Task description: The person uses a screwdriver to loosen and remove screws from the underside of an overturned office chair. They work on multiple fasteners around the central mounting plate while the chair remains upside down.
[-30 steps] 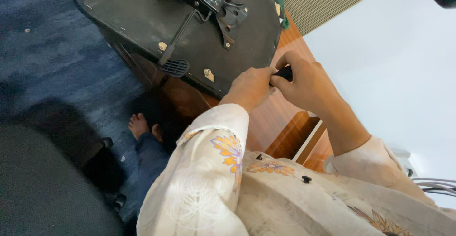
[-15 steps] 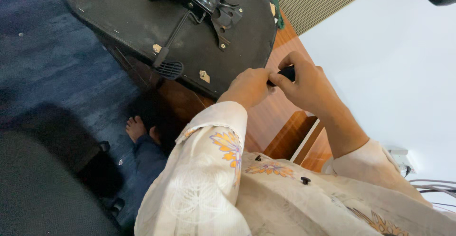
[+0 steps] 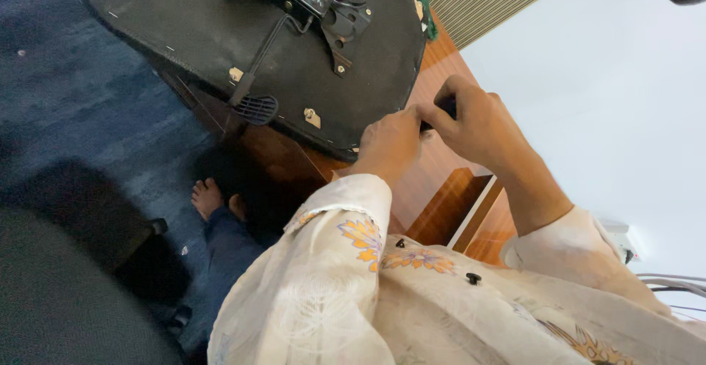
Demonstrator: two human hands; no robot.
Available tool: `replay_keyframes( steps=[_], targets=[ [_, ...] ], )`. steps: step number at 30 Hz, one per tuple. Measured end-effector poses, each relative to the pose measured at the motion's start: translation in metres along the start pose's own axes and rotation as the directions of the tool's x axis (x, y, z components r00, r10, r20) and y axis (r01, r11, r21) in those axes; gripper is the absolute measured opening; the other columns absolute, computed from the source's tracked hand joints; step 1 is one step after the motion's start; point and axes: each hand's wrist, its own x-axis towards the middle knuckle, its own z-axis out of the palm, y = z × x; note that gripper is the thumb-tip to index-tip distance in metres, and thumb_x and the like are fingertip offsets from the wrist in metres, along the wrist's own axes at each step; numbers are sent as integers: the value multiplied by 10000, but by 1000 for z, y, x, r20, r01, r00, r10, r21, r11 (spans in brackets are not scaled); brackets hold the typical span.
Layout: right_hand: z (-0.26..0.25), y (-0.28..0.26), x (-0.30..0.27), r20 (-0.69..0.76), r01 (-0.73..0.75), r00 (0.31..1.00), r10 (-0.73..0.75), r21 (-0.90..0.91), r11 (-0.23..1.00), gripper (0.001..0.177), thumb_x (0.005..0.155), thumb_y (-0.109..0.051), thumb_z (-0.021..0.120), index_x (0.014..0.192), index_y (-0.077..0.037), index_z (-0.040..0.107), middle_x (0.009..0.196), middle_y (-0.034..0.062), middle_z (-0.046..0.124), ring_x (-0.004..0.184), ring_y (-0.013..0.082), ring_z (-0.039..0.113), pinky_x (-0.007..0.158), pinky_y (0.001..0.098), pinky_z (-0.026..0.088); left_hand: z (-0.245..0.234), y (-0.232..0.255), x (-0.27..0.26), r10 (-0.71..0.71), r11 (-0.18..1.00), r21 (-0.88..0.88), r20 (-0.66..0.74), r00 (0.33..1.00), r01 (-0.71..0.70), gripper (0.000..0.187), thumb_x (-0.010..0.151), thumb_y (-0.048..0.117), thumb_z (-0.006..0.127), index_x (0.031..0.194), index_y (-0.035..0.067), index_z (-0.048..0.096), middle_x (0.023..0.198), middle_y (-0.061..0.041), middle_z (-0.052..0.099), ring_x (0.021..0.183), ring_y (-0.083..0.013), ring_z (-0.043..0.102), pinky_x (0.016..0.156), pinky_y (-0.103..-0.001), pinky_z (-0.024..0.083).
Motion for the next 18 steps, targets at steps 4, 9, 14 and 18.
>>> replay_keyframes(
  steps=[4,9,14,18],
  targets=[
    [3,4,3,-29,-26,999,27,20,999,406,927,-418,707,974,-18,655,747,176,711,673,295,705,632,398,538,1,-1,6,16,1000,8,39,999,-17,305,947,294,664,1212,153,612,1061,-141,737,1056,-365,686,897,-510,528],
    [2,13,2,2,14,1000,-14,68,998,415,912,-410,735,998,-16,640,733,173,699,670,295,690,628,408,536,-1,1,4,4,1000,-6,39,999,-4,313,930,291,674,1213,168,622,1066,-136,738,1068,-363,683,900,-507,528],
    [-12,13,0,73,391,914,-400,114,913,350,890,-341,738,1045,-32,689,892,132,747,799,279,741,692,382,566,-9,-1,-1,17,998,-63,130,991,-9,339,924,284,664,1249,195,635,1107,-139,731,1093,-366,670,910,-504,523],
    [-15,-2,-3,211,28,977,-20,-37,999,316,869,-360,690,982,-68,730,813,103,777,682,306,760,662,401,583,-14,-3,3,-18,997,-72,213,977,34,316,944,298,637,1242,195,656,1148,-150,720,1118,-373,661,930,-496,527]
  ],
)
